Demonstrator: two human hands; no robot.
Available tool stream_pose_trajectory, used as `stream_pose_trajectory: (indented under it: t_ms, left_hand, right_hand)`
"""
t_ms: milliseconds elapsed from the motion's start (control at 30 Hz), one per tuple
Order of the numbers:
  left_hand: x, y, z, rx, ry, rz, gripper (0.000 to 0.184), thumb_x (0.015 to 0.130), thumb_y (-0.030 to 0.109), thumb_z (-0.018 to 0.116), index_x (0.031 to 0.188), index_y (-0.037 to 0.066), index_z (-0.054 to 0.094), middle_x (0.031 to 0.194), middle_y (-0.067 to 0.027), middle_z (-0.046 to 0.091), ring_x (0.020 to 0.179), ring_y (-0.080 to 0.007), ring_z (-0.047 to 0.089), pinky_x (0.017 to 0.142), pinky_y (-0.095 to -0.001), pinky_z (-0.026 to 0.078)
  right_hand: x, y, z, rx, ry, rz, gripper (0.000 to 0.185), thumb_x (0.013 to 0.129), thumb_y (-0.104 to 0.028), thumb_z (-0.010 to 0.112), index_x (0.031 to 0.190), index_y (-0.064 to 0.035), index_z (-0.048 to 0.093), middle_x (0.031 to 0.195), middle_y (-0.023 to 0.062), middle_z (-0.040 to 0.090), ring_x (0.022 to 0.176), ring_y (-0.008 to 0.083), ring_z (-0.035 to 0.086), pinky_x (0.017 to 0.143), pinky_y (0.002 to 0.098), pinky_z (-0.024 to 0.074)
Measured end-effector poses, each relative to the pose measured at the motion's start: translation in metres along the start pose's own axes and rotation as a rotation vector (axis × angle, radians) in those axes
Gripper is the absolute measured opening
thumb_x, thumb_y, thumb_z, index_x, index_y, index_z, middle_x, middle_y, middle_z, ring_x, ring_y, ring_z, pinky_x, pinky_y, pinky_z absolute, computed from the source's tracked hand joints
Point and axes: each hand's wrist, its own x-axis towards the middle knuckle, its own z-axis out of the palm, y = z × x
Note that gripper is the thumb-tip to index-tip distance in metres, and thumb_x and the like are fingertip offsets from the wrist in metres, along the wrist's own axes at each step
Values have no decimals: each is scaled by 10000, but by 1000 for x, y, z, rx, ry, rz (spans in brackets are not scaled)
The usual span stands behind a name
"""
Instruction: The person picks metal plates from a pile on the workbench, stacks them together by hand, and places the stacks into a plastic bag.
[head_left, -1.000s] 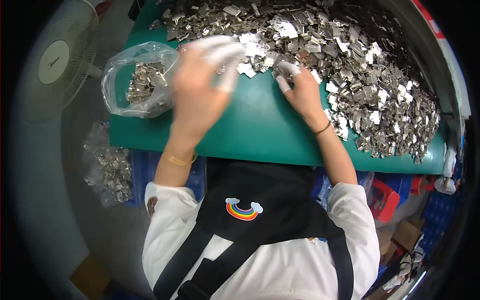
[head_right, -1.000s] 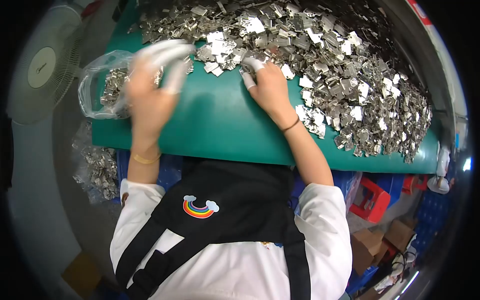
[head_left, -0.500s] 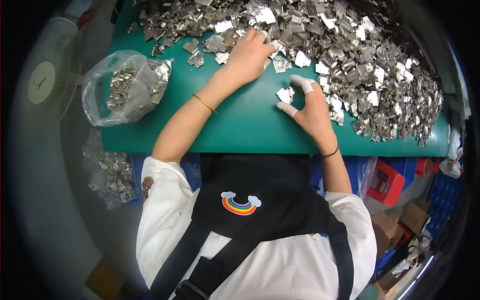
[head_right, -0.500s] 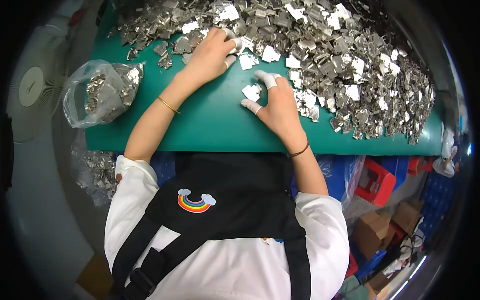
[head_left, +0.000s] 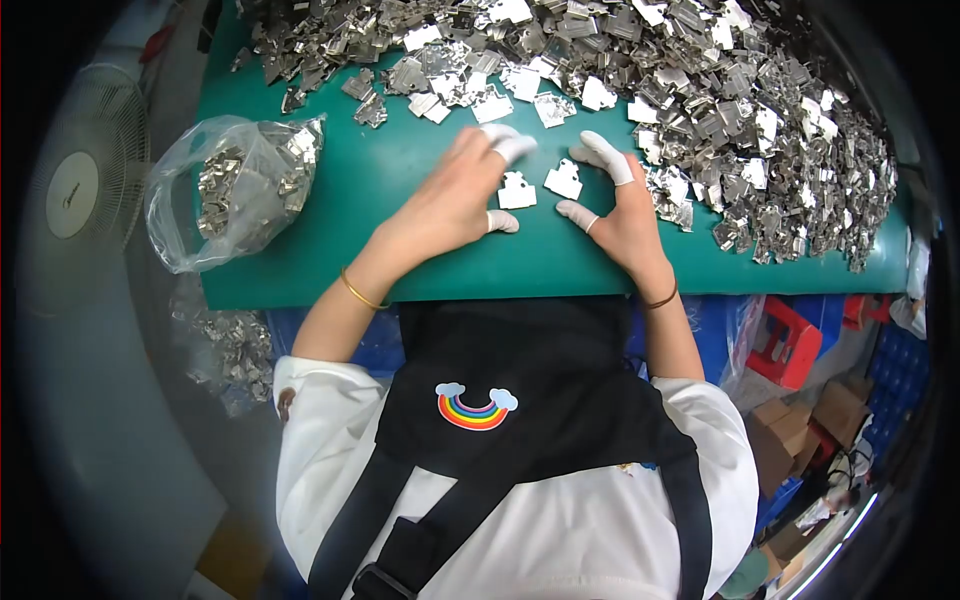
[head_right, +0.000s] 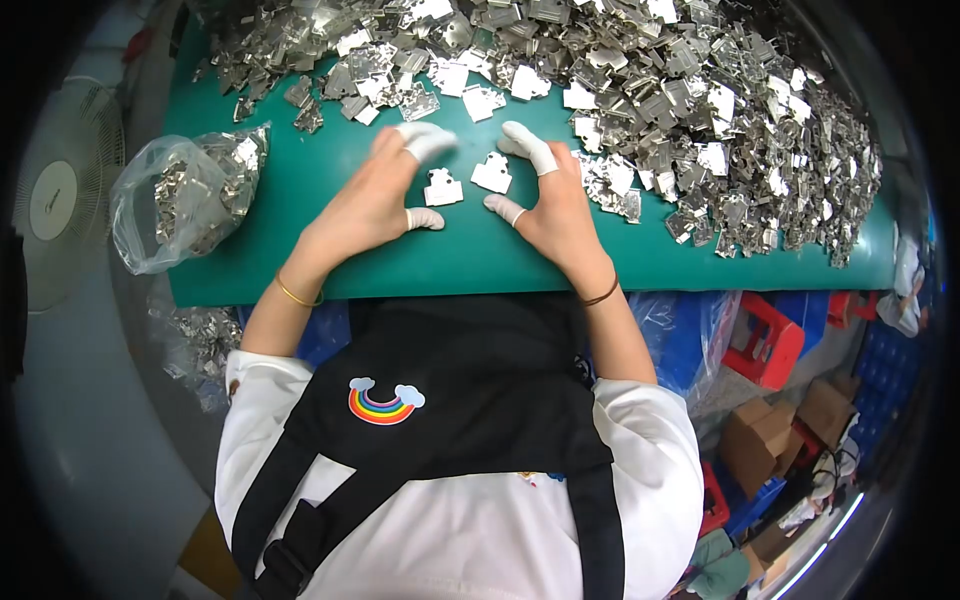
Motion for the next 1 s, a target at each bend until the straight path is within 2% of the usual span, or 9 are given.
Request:
stream_pose_trajectory:
  t_ms: [233,267,333,433,500,600,767,933,1000]
  left_hand:
    - [-16,-5,19,-125,178,-119,637,699,140,820,1267,54,545,1249,-139,541,1039,-270,568,851,-351,494]
    - [-17,-1,22,-636,172,-380,524,798,66,724,1280,56,517,1253,-163,552,997,-241,596,777,-326,502]
    - [-17,1,11,-1570,187,-427,485,768,-40,627,1233,51,523,1279,-172,546,1123,-257,555,852,-376,484]
    - [-23,-16,25,-2210,22,-261,521,704,-14,490,1222,41,512,1277,-188,546,1131,-270,551,795,-358,474]
    - [-24,-18,32,-2265,-33,-213,404,830,46,494,1233,35,513,1263,-177,559,1117,-261,560,782,-350,475]
    - [-19,7,37,-1673,290,-539,330,1036,262,431,1278,52,508,1236,-120,585,1058,-205,581,778,-317,480]
    - [-21,9,49,-1678,231,-560,345,1023,215,464,1321,43,487,1171,-77,610,1008,-156,584,736,-277,466]
    - [-28,0,34,-1790,252,-588,350,1012,210,452,1254,-26,543,1075,-140,647,932,-217,618,691,-309,459]
    - [-31,-1,33,-1768,270,-572,349,1010,205,451,1256,-26,540,1068,-139,647,931,-218,617,692,-310,459]
  right_hand:
    - [1,0,-1,3,5,1,779,681,-68,817,1371,-104,457,1149,63,658,1012,254,591,941,355,439]
    - [0,0,-3,1,4,1,779,681,-68,817,1371,-104,457,1149,63,658,1012,254,591,941,355,439]
    - [-2,-2,-4,168,18,38,758,708,-12,780,1383,-93,443,1204,62,647,927,193,620,855,307,482]
    - [-2,-4,-8,394,18,126,749,728,36,737,1399,-95,430,1232,67,638,860,136,618,781,254,497]
    - [1,-12,-7,443,25,117,733,738,64,708,1400,-99,438,1208,70,643,853,110,601,762,227,494]
    - [5,-41,-6,142,-11,47,673,759,109,644,1376,-96,469,1090,123,637,835,199,618,775,292,519]
    - [32,-60,-2,371,-255,-98,571,752,53,659,1294,-93,554,1039,116,613,859,233,613,765,338,528]
    - [69,-15,16,-387,181,-204,348,770,-156,742,1096,-70,655,882,131,617,831,299,584,726,403,482]
    - [67,-9,14,-398,11,-240,331,782,-92,714,1107,-82,651,990,124,653,917,308,588,820,391,477]
